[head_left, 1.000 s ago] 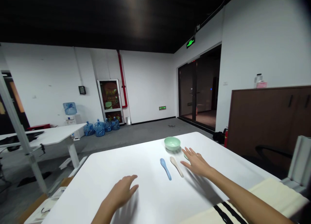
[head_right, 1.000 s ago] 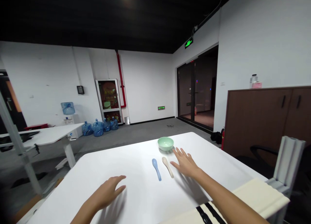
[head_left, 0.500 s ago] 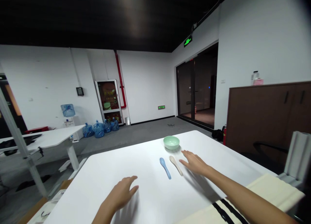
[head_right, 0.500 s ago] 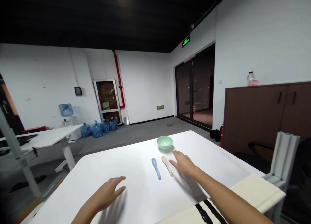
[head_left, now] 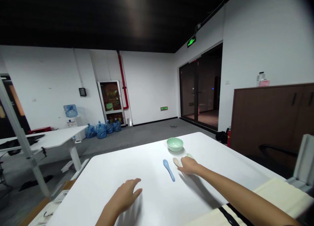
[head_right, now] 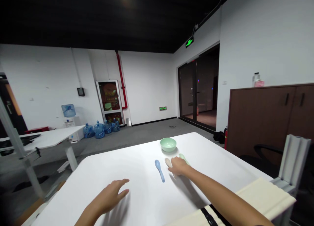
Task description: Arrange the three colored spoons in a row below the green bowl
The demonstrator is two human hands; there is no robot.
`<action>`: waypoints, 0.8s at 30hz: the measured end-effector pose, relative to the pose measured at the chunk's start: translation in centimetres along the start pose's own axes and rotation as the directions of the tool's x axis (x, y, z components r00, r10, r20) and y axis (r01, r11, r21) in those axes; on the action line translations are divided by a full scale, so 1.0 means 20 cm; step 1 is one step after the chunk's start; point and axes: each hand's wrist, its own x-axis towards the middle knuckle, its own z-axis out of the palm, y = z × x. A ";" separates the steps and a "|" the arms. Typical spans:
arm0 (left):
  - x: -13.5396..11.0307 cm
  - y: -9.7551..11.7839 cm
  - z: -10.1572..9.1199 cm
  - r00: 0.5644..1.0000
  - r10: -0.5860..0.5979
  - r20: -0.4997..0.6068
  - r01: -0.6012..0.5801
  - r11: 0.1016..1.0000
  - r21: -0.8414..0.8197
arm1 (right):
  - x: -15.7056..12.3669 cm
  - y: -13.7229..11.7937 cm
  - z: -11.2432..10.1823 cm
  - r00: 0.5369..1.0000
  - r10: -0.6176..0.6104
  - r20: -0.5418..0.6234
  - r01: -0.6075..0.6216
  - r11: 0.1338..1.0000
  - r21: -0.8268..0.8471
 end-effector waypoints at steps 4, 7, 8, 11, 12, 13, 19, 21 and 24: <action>0.00 0.01 0.00 1.000 0.009 -0.006 -0.009 1.000 -0.007 | 0.01 0.01 0.09 0.998 0.034 0.045 -0.035 0.999 0.019; 0.00 0.01 0.00 1.000 0.012 -0.010 -0.012 1.000 -0.020 | 0.01 0.02 0.13 0.998 0.042 0.036 -0.045 0.996 0.077; -0.01 0.01 0.00 1.000 0.011 -0.007 -0.011 1.000 -0.020 | 0.01 0.03 0.14 0.999 0.041 0.027 -0.043 0.993 0.107; -0.01 0.01 -0.01 1.000 0.007 -0.001 -0.007 1.000 -0.020 | 0.03 0.04 0.10 1.000 0.017 -0.016 -0.014 0.981 0.191; -0.01 0.01 -0.01 1.000 0.006 -0.003 -0.006 1.000 -0.022 | 0.04 0.04 0.08 0.999 0.007 -0.045 0.002 0.977 0.212; -0.01 0.01 0.00 1.000 0.004 -0.007 -0.004 1.000 -0.024 | 0.06 0.05 0.05 0.996 0.000 -0.085 0.020 0.973 0.231; 0.01 -0.01 0.01 1.000 0.007 -0.011 -0.007 0.999 -0.038 | 0.19 0.09 -0.13 0.948 0.132 -0.291 -0.053 0.963 0.264; 0.01 -0.01 0.02 1.000 -0.001 -0.004 0.001 0.999 -0.044 | 0.26 0.10 -0.16 0.934 0.183 -0.307 -0.107 0.962 0.249; 0.01 -0.01 0.02 1.000 -0.010 0.005 0.011 0.999 -0.037 | 0.36 0.12 -0.18 0.920 0.243 -0.308 -0.172 0.955 0.240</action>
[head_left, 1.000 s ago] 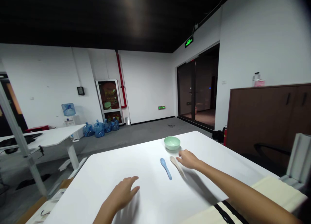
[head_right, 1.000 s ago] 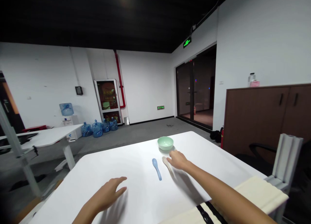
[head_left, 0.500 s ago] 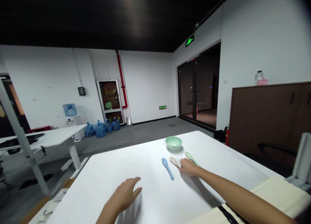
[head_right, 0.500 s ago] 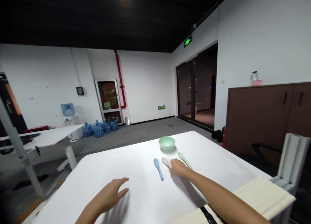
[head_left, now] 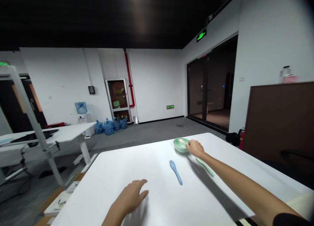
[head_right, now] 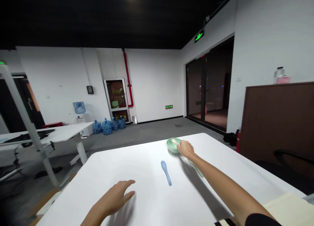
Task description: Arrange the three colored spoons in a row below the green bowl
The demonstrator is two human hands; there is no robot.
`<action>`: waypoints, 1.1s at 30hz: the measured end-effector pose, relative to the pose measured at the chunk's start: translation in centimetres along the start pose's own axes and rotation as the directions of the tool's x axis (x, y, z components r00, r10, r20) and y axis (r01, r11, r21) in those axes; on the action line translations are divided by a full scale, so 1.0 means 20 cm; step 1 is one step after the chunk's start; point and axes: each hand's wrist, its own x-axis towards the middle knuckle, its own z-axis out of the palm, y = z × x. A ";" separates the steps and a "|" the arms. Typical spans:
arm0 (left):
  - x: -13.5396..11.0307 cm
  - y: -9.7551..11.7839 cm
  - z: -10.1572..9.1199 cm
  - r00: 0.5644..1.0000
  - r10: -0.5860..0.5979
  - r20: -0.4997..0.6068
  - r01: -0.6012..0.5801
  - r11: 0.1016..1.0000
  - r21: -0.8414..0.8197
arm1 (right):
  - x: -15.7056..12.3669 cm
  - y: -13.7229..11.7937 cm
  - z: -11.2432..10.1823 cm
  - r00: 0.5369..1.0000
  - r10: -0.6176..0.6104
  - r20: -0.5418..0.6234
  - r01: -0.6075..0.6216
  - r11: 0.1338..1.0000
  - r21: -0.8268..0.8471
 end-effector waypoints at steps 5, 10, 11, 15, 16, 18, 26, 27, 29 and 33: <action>0.01 0.00 0.00 1.000 -0.025 0.013 0.025 1.000 0.008 | 0.13 0.00 0.09 0.998 0.050 0.024 -0.050 0.999 -0.021; 0.02 0.00 0.01 1.000 -0.012 0.015 0.012 1.000 -0.001 | 0.19 0.02 0.18 0.995 0.069 0.075 -0.067 0.997 -0.027; 0.02 0.00 0.01 1.000 -0.009 0.014 0.009 1.000 -0.005 | 0.19 0.02 0.20 0.994 0.074 0.082 -0.071 0.997 -0.030; 0.03 0.00 0.02 1.000 -0.019 0.012 0.020 0.999 -0.029 | 0.21 0.04 0.24 0.992 0.089 0.095 -0.087 0.996 -0.020; 0.03 -0.01 0.02 1.000 -0.020 0.013 0.020 0.999 -0.030 | 0.21 0.05 0.24 0.991 0.090 0.096 -0.089 0.996 -0.017; 0.04 -0.02 0.03 1.000 -0.020 0.013 0.021 0.999 -0.028 | 0.20 0.04 0.23 0.991 0.090 0.097 -0.089 0.996 -0.016; 0.03 -0.03 0.01 0.999 -0.031 0.019 0.031 0.999 -0.018 | 0.01 0.03 0.04 0.999 0.018 0.046 -0.019 0.999 0.030; 0.03 -0.03 0.01 1.000 -0.026 0.014 0.027 0.999 -0.018 | -0.03 0.04 0.01 0.999 0.008 0.036 -0.010 0.999 0.035; 0.02 -0.02 0.00 1.000 -0.019 0.007 0.019 1.000 -0.008 | -0.12 0.05 -0.06 0.999 -0.024 0.026 0.023 0.999 0.046; 0.00 0.00 -0.01 1.000 -0.006 0.004 0.006 1.000 0.012 | -0.30 0.09 -0.17 0.991 -0.130 0.024 0.128 0.987 0.096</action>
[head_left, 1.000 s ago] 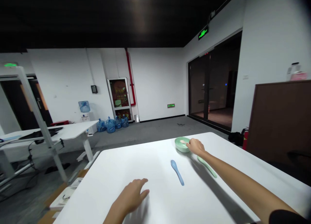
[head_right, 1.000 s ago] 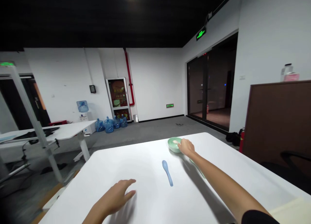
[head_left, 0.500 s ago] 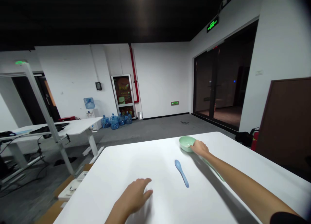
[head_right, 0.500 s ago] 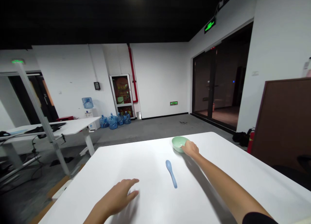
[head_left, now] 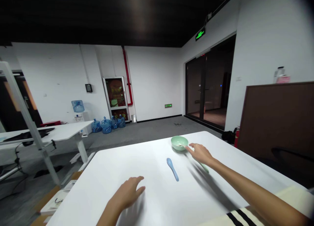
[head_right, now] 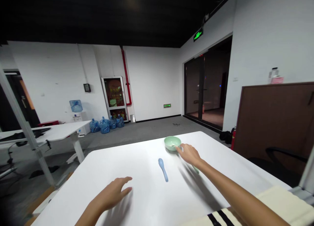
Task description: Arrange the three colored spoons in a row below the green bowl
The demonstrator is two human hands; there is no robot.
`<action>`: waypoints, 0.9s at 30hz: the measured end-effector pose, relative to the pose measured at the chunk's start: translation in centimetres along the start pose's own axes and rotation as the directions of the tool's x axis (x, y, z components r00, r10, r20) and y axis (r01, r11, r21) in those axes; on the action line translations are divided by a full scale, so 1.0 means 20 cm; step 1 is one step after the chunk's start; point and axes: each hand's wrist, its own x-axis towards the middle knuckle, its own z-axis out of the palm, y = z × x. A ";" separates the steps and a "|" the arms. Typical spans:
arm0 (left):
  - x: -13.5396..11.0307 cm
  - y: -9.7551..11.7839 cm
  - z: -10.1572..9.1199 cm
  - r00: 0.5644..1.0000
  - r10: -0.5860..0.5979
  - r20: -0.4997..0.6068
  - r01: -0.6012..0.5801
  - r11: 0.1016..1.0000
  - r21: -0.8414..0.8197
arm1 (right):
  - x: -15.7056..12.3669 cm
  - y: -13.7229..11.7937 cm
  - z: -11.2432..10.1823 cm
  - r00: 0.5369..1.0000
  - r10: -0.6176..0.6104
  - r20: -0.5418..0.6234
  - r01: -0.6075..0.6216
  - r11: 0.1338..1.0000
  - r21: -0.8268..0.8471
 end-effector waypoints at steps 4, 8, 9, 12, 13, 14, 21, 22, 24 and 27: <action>-0.01 0.00 0.00 1.000 0.004 -0.007 -0.004 1.000 -0.013 | -0.16 0.02 -0.01 0.995 -0.088 0.041 0.088 0.996 0.022; -0.02 0.00 0.00 1.000 0.009 0.000 -0.009 1.000 -0.002 | -0.27 0.04 0.06 0.988 -0.101 0.114 0.101 0.995 -0.002; -0.02 0.00 0.00 1.000 0.008 0.003 -0.008 1.000 0.003 | -0.29 0.04 0.07 0.986 -0.104 0.134 0.105 0.994 -0.002; -0.02 0.00 -0.01 1.000 0.008 0.003 -0.008 1.000 0.008 | -0.32 0.04 0.09 0.977 -0.127 0.173 0.129 0.992 0.004; -0.02 0.00 -0.01 1.000 0.009 0.003 -0.009 1.000 0.008 | -0.32 0.03 0.09 0.976 -0.129 0.177 0.130 0.991 0.002; -0.02 0.00 -0.01 1.000 0.010 0.004 -0.010 1.000 0.007 | -0.33 0.03 0.09 0.976 -0.126 0.178 0.128 0.992 0.000; -0.02 0.00 -0.01 1.000 0.004 0.011 -0.004 1.000 -0.008 | -0.31 0.03 0.08 0.982 -0.114 0.149 0.116 0.993 -0.001; -0.02 0.00 -0.01 1.000 0.001 0.013 -0.001 1.000 -0.005 | -0.31 0.03 0.08 0.982 -0.116 0.148 0.117 0.993 0.002; -0.01 0.00 0.00 1.000 0.000 0.014 0.000 1.000 0.003 | -0.31 0.03 0.07 0.982 -0.117 0.149 0.116 0.993 0.012; -0.01 -0.01 0.00 1.000 0.013 0.008 -0.013 1.000 0.003 | -0.32 0.04 0.08 0.983 -0.114 0.146 0.112 0.993 0.026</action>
